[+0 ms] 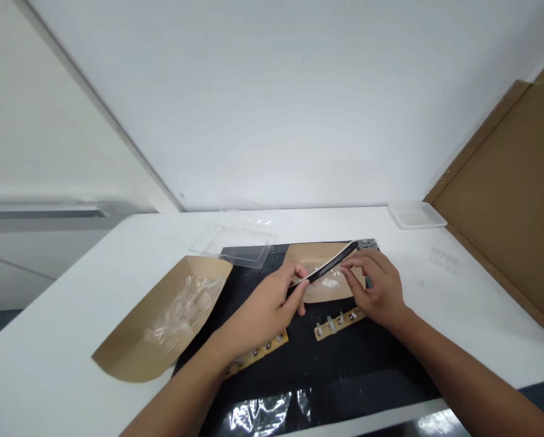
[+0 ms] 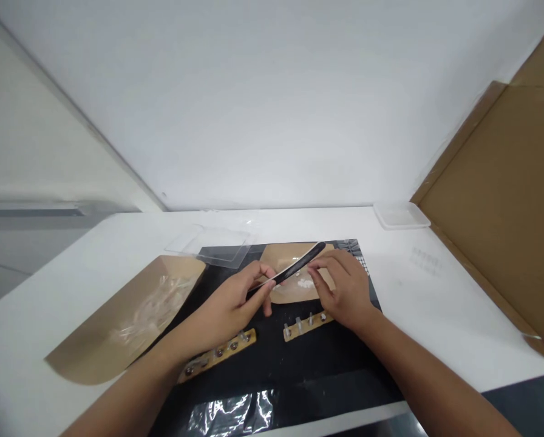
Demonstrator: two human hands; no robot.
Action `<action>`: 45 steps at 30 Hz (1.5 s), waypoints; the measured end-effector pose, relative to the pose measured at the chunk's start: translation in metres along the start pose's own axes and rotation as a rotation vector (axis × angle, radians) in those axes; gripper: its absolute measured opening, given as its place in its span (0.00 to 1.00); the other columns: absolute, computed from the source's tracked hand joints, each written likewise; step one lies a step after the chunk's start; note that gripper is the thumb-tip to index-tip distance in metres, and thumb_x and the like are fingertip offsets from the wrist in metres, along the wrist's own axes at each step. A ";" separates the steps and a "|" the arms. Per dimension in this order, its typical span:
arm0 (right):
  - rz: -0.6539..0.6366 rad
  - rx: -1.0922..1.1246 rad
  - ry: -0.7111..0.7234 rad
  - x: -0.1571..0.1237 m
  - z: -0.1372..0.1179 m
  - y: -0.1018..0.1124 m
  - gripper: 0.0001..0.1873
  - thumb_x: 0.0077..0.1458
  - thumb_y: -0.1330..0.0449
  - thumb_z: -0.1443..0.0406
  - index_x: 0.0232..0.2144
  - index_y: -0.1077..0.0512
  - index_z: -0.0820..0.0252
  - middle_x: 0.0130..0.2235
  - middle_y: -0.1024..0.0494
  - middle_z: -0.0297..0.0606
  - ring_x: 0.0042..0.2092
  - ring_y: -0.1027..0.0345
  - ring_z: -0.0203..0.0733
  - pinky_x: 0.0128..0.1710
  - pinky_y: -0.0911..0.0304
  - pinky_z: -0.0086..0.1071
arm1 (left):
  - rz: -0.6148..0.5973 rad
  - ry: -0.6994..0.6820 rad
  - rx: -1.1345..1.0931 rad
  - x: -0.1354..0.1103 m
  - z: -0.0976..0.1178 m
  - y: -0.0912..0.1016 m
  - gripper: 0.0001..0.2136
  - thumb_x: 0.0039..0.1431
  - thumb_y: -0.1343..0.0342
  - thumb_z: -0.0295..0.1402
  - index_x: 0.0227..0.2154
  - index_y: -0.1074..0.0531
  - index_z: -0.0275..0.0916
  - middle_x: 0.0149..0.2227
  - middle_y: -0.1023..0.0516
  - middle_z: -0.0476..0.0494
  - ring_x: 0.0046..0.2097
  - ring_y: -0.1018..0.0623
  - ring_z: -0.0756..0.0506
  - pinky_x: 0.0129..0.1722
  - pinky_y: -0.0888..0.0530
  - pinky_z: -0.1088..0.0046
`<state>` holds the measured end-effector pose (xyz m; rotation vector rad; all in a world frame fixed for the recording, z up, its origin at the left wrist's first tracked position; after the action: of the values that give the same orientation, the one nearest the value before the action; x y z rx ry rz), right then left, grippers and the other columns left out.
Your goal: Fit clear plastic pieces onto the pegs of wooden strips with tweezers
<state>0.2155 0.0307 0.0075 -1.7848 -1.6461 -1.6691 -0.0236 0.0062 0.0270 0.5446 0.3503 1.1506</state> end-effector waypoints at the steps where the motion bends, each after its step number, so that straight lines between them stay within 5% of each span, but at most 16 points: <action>1: 0.004 -0.005 0.008 0.000 -0.001 0.000 0.06 0.65 0.37 0.70 0.42 0.24 0.54 0.38 0.18 0.40 0.42 0.24 0.46 0.40 0.28 0.40 | -0.040 0.019 -0.052 -0.002 0.003 -0.001 0.09 0.75 0.55 0.41 0.46 0.35 0.42 0.31 0.21 0.50 0.30 0.22 0.47 0.36 0.27 0.69; 11: 0.008 0.066 0.019 -0.003 -0.010 -0.002 0.10 0.65 0.36 0.73 0.46 0.22 0.56 0.37 0.18 0.38 0.37 0.25 0.41 0.40 0.26 0.37 | -0.076 0.008 -0.026 -0.005 0.016 -0.004 0.15 0.75 0.54 0.45 0.49 0.29 0.42 0.30 0.26 0.50 0.31 0.26 0.46 0.32 0.30 0.72; 18: 0.012 0.019 0.103 -0.002 -0.013 -0.003 0.15 0.62 0.35 0.75 0.48 0.22 0.56 0.38 0.16 0.39 0.40 0.23 0.42 0.41 0.26 0.38 | -0.058 -0.055 0.119 -0.001 0.017 -0.004 0.19 0.76 0.56 0.41 0.32 0.28 0.40 0.25 0.25 0.52 0.26 0.25 0.49 0.29 0.33 0.74; 25: -0.087 -0.042 0.146 -0.007 -0.018 -0.004 0.10 0.66 0.37 0.73 0.47 0.22 0.58 0.39 0.16 0.39 0.39 0.24 0.41 0.40 0.28 0.36 | -0.050 -0.033 0.117 -0.001 0.013 -0.004 0.20 0.75 0.53 0.42 0.29 0.27 0.39 0.24 0.23 0.52 0.23 0.25 0.50 0.27 0.32 0.74; 31: -0.068 -0.073 0.133 -0.008 -0.018 -0.010 0.06 0.67 0.38 0.72 0.37 0.24 0.58 0.34 0.18 0.37 0.35 0.27 0.39 0.37 0.33 0.35 | 0.038 -0.083 0.182 0.002 0.007 -0.006 0.17 0.75 0.52 0.43 0.53 0.22 0.43 0.40 0.14 0.46 0.37 0.17 0.45 0.38 0.25 0.71; 35: -0.102 -0.183 0.116 -0.009 -0.018 -0.012 0.11 0.69 0.40 0.70 0.32 0.28 0.58 0.31 0.23 0.36 0.32 0.33 0.39 0.35 0.41 0.36 | 0.020 -0.064 0.194 0.001 0.005 -0.010 0.18 0.76 0.53 0.41 0.51 0.19 0.42 0.29 0.16 0.50 0.25 0.21 0.48 0.33 0.25 0.72; 39: -0.080 -0.313 0.103 -0.006 -0.015 -0.014 0.14 0.70 0.42 0.69 0.29 0.31 0.57 0.29 0.26 0.34 0.30 0.38 0.39 0.35 0.46 0.38 | 0.116 -0.110 0.114 -0.001 0.007 -0.013 0.16 0.75 0.50 0.38 0.48 0.17 0.40 0.44 0.13 0.45 0.25 0.18 0.51 0.39 0.22 0.72; 45: -0.015 -0.337 0.138 0.002 -0.015 -0.024 0.13 0.70 0.43 0.70 0.30 0.32 0.56 0.29 0.26 0.36 0.31 0.36 0.41 0.36 0.47 0.39 | 0.193 -0.071 0.110 -0.003 0.007 -0.012 0.17 0.74 0.49 0.39 0.39 0.15 0.41 0.19 0.20 0.53 0.26 0.17 0.47 0.39 0.22 0.71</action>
<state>0.1874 0.0291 0.0018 -1.7473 -1.3883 -2.1280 -0.0121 -0.0018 0.0259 0.7261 0.3064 1.2991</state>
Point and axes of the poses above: each hand's wrist, its own x-axis towards the middle knuckle, its own y-axis out of the back of the hand, z = x × y, the point moved 1 cm from there along x, towards the middle knuckle
